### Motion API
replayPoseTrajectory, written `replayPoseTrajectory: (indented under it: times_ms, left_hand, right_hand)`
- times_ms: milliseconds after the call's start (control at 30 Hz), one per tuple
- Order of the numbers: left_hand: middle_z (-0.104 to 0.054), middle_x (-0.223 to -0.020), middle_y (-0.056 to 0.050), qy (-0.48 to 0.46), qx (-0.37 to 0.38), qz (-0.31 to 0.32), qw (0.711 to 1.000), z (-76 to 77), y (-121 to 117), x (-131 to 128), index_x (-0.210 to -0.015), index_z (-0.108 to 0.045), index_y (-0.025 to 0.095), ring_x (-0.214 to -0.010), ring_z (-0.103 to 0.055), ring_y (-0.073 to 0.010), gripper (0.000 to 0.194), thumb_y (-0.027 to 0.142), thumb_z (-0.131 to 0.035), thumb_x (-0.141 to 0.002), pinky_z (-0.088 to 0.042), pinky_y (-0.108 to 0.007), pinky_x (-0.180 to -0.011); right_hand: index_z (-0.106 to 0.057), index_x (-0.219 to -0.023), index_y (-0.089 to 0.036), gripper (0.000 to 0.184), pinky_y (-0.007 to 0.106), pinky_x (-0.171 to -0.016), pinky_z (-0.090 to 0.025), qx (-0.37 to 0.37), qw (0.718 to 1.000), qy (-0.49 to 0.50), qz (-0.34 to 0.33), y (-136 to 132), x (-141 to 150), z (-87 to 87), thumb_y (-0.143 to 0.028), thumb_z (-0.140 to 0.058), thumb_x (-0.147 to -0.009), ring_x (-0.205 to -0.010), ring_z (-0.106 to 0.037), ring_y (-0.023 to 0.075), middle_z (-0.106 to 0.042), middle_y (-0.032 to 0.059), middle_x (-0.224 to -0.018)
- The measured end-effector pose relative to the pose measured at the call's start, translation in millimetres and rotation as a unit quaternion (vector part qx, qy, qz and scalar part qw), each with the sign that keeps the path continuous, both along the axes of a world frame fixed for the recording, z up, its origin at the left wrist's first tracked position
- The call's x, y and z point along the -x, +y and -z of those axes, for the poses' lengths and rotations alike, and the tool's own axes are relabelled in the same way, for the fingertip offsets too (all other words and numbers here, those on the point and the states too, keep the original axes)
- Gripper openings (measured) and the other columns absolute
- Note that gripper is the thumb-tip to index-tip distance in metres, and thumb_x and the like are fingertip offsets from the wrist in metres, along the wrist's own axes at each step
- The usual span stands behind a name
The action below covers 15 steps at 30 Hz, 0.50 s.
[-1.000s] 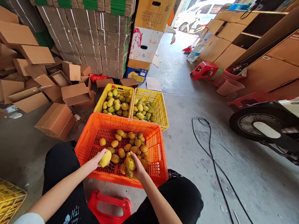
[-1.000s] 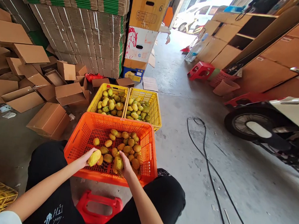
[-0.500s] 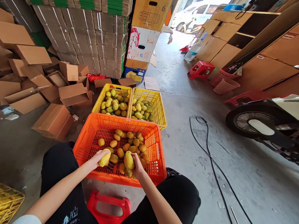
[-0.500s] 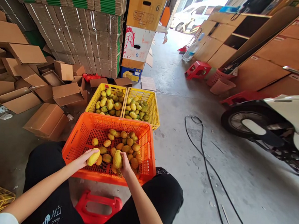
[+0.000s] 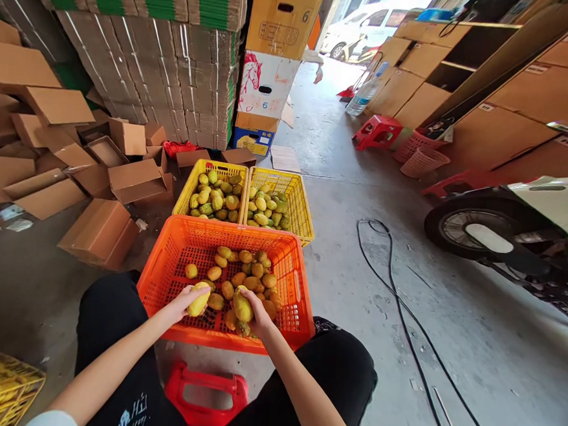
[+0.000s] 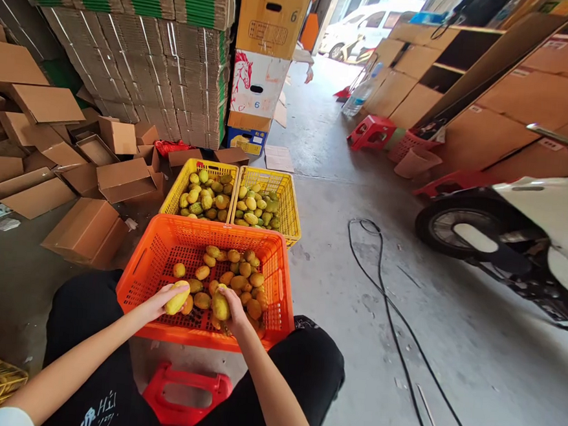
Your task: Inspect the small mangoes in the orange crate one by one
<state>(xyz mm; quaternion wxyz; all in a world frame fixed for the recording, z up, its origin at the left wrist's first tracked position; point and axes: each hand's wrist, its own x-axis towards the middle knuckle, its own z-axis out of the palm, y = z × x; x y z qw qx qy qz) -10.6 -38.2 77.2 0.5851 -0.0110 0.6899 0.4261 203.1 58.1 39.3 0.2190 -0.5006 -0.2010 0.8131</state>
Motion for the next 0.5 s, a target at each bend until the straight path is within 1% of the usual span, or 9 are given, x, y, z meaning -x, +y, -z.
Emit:
replayPoseTrajectory:
  times_ms: [33,100,167,233,300,367,433,500]
  left_hand:
    - [-0.074,-0.080,0.000,0.003,0.000,-0.001,1.000,1.5,-0.4,0.4,-0.105,-0.059,0.022,-0.065,-0.074,-0.0197,0.040,0.027,-0.096,-0.089,-0.060,-0.027,-0.060]
    - [-0.073,-0.080,0.000,0.012,-0.006,-0.011,1.000,3.7,-0.3,1.4,-0.104,-0.060,0.021,-0.066,-0.073,-0.0185,0.039,0.024,-0.095,-0.089,-0.059,-0.027,-0.061]
    - [-0.073,-0.078,0.000,0.015,-0.015,-0.026,0.999,3.9,0.8,2.4,-0.103,-0.063,0.019,-0.065,-0.071,-0.0167,0.028,0.024,-0.089,-0.093,-0.058,-0.025,-0.061]
    - [-0.071,-0.075,0.000,0.008,-0.011,-0.039,0.999,1.7,2.5,3.0,-0.100,-0.066,0.018,-0.062,-0.069,-0.0161,0.020,0.029,-0.083,-0.099,-0.057,-0.024,-0.059]
    - [-0.071,-0.074,-0.002,-0.010,0.004,-0.050,0.999,-2.5,4.3,2.9,-0.098,-0.066,0.017,-0.059,-0.070,-0.0171,0.020,0.034,-0.075,-0.105,-0.058,-0.025,-0.059]
    - [-0.073,-0.075,-0.003,-0.025,0.014,-0.056,0.998,-7.7,5.8,2.2,-0.101,-0.066,0.018,-0.058,-0.072,-0.0185,0.021,0.036,-0.066,-0.110,-0.060,-0.027,-0.059]
    - [-0.075,-0.077,-0.005,-0.036,0.016,-0.054,0.998,-12.6,6.5,1.6,-0.105,-0.066,0.017,-0.059,-0.074,-0.0196,0.022,0.037,-0.059,-0.113,-0.061,-0.027,-0.059]
    - [-0.077,-0.078,-0.006,-0.048,0.023,-0.052,0.997,-15.9,6.9,1.5,-0.108,-0.068,0.017,-0.059,-0.075,-0.0206,0.024,0.039,-0.058,-0.113,-0.061,-0.028,-0.058]
  right_hand:
    - [-0.069,-0.094,-0.024,0.034,0.029,-0.068,-0.057,0.014,1.000,-0.007,0.003,0.1,-0.3,-1.1,-0.041,-0.093,-0.076,-0.078,-0.073,0.0215,-0.076,0.0005,-0.084]
    - [-0.069,-0.093,-0.023,0.027,0.028,-0.066,-0.056,0.040,0.999,-0.026,0.017,0.9,-1.0,-3.5,-0.043,-0.085,-0.082,-0.074,-0.071,0.0209,-0.075,0.0008,-0.081]
    - [-0.069,-0.091,-0.024,0.023,0.028,-0.066,-0.055,0.048,0.998,-0.040,0.024,2.2,-1.1,-6.5,-0.043,-0.080,-0.087,-0.076,-0.072,0.0217,-0.075,0.0013,-0.080]
    - [-0.068,-0.090,-0.024,0.019,0.028,-0.067,-0.056,0.049,0.997,-0.044,0.026,3.7,-0.1,-9.4,-0.042,-0.075,-0.091,-0.080,-0.075,0.0237,-0.077,0.0028,-0.081]
    - [-0.069,-0.090,-0.024,0.018,0.030,-0.069,-0.059,0.060,0.997,-0.034,0.025,4.6,2.3,-11.4,-0.040,-0.069,-0.096,-0.083,-0.078,0.0258,-0.078,0.0052,-0.082]
    - [-0.070,-0.091,-0.023,0.018,0.033,-0.072,-0.062,0.074,0.997,-0.014,0.024,4.6,4.9,-11.3,-0.038,-0.063,-0.099,-0.086,-0.079,0.0274,-0.079,0.0080,-0.083]
    - [-0.069,-0.092,-0.024,0.018,0.035,-0.074,-0.064,0.081,0.997,0.004,0.019,3.6,6.5,-9.0,-0.038,-0.062,-0.100,-0.088,-0.080,0.0281,-0.080,0.0094,-0.086]
    - [-0.069,-0.093,-0.024,0.018,0.035,-0.075,-0.065,0.078,0.997,0.008,0.016,2.0,6.7,-5.2,-0.041,-0.068,-0.099,-0.088,-0.079,0.0277,-0.080,0.0089,-0.089]
